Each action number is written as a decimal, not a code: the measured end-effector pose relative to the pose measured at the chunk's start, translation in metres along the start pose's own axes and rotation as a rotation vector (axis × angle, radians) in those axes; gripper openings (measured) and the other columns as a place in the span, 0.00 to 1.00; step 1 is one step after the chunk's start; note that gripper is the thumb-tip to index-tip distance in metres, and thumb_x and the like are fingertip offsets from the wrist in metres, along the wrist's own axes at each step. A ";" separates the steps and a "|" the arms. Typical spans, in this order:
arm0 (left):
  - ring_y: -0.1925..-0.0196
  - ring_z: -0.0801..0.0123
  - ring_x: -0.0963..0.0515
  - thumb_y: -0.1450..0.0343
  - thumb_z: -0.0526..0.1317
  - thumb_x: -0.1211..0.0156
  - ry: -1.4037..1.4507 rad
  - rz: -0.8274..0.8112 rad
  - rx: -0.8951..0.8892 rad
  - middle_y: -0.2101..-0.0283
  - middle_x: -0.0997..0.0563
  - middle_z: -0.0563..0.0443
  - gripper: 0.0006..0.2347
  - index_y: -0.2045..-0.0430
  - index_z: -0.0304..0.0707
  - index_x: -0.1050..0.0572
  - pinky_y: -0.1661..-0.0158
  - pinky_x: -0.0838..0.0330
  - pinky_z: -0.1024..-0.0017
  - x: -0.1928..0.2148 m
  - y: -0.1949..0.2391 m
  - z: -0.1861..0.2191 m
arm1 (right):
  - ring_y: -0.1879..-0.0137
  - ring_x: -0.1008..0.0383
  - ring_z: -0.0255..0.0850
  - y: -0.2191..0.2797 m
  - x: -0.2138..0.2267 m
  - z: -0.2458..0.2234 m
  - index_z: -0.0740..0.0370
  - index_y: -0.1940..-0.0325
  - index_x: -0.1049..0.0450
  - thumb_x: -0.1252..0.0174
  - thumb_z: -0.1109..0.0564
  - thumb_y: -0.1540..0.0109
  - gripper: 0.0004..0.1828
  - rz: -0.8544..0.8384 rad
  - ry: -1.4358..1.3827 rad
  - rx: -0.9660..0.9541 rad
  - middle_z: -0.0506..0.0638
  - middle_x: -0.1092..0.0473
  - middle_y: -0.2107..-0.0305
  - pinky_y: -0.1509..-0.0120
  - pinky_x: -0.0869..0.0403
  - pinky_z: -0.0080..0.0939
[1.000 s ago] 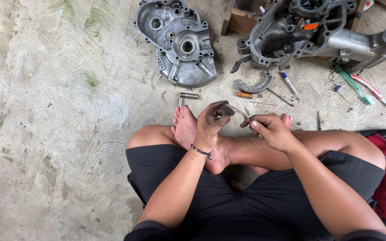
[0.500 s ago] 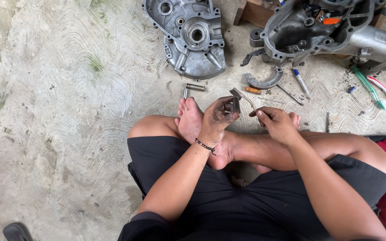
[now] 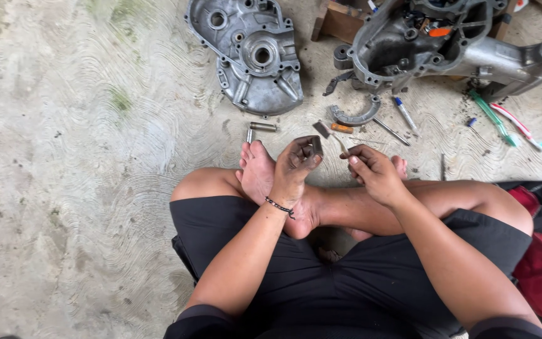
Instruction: Cleaning a small motorcycle engine component by scraping it with a metal tool
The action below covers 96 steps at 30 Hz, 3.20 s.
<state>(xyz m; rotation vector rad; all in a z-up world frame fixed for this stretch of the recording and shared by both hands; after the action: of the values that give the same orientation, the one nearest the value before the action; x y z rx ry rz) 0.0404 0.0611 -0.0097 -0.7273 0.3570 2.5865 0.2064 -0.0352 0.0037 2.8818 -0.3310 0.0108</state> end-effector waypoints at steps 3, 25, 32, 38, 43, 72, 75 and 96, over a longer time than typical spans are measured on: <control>0.66 0.79 0.23 0.34 0.38 0.27 0.016 -0.003 -0.002 0.68 0.21 0.51 0.21 0.50 0.28 0.26 0.67 0.28 0.86 0.002 0.000 -0.005 | 0.77 0.32 0.32 -0.003 -0.004 0.012 0.66 0.51 0.28 0.51 0.59 0.30 0.09 -0.056 -0.004 0.002 0.49 0.32 0.81 0.74 0.33 0.28; 0.60 0.68 0.17 0.30 0.44 0.34 0.064 -0.056 0.096 0.66 0.22 0.50 0.21 0.48 0.27 0.28 0.62 0.22 0.77 -0.003 0.002 0.017 | 0.75 0.26 0.36 0.002 -0.003 0.000 0.69 0.50 0.24 0.49 0.63 0.32 0.11 -0.205 0.121 0.018 0.54 0.26 0.79 0.71 0.29 0.31; 0.59 0.67 0.18 0.29 0.46 0.35 0.101 -0.058 0.090 0.66 0.23 0.46 0.21 0.49 0.26 0.28 0.61 0.22 0.76 0.002 0.001 0.007 | 0.69 0.23 0.38 0.004 -0.004 -0.011 0.70 0.48 0.24 0.49 0.62 0.32 0.12 -0.206 0.041 0.078 0.56 0.22 0.72 0.60 0.25 0.36; 0.59 0.67 0.18 0.30 0.43 0.34 0.101 -0.068 0.075 0.66 0.22 0.47 0.21 0.48 0.26 0.28 0.62 0.22 0.77 0.001 0.003 0.008 | 0.79 0.26 0.37 -0.002 0.003 -0.005 0.70 0.50 0.24 0.49 0.60 0.31 0.12 -0.141 0.175 -0.007 0.56 0.23 0.78 0.69 0.29 0.34; 0.60 0.68 0.17 0.31 0.42 0.33 0.105 -0.059 0.050 0.66 0.21 0.48 0.21 0.49 0.26 0.28 0.62 0.22 0.78 0.002 0.002 0.010 | 0.73 0.20 0.38 0.003 -0.002 -0.006 0.69 0.49 0.25 0.51 0.61 0.31 0.12 -0.111 0.083 0.025 0.58 0.21 0.73 0.64 0.28 0.33; 0.60 0.71 0.19 0.32 0.43 0.30 0.034 -0.108 0.008 0.64 0.20 0.47 0.22 0.49 0.27 0.27 0.61 0.23 0.79 0.002 0.005 0.002 | 0.74 0.24 0.32 0.015 -0.014 -0.018 0.67 0.58 0.24 0.44 0.61 0.34 0.06 -0.109 0.079 0.042 0.54 0.23 0.79 0.67 0.27 0.29; 0.60 0.70 0.19 0.32 0.41 0.30 0.034 -0.120 0.004 0.64 0.20 0.46 0.21 0.49 0.26 0.26 0.61 0.23 0.78 -0.001 0.007 0.006 | 0.70 0.20 0.39 0.025 -0.015 -0.027 0.71 0.59 0.23 0.46 0.63 0.34 0.08 -0.063 0.011 0.071 0.58 0.21 0.76 0.65 0.25 0.34; 0.59 0.64 0.19 0.32 0.46 0.32 0.029 -0.231 -0.023 0.66 0.21 0.42 0.24 0.48 0.24 0.27 0.59 0.22 0.74 -0.008 0.014 0.019 | 0.61 0.22 0.39 0.066 -0.034 -0.055 0.71 0.59 0.20 0.37 0.63 0.38 0.07 0.149 -0.017 0.189 0.58 0.21 0.70 0.61 0.25 0.37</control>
<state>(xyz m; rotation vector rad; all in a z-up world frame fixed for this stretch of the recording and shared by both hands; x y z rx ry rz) 0.0320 0.0526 0.0126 -0.7669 0.2372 2.3681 0.1597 -0.0768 0.0712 3.0372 -0.5764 0.0469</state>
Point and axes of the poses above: each hand's wrist, its own y-axis away from the middle knuckle, its own x-axis out of the back of the hand, z = x × y, the point moved 7 cm from there along -y, towards the middle knuckle
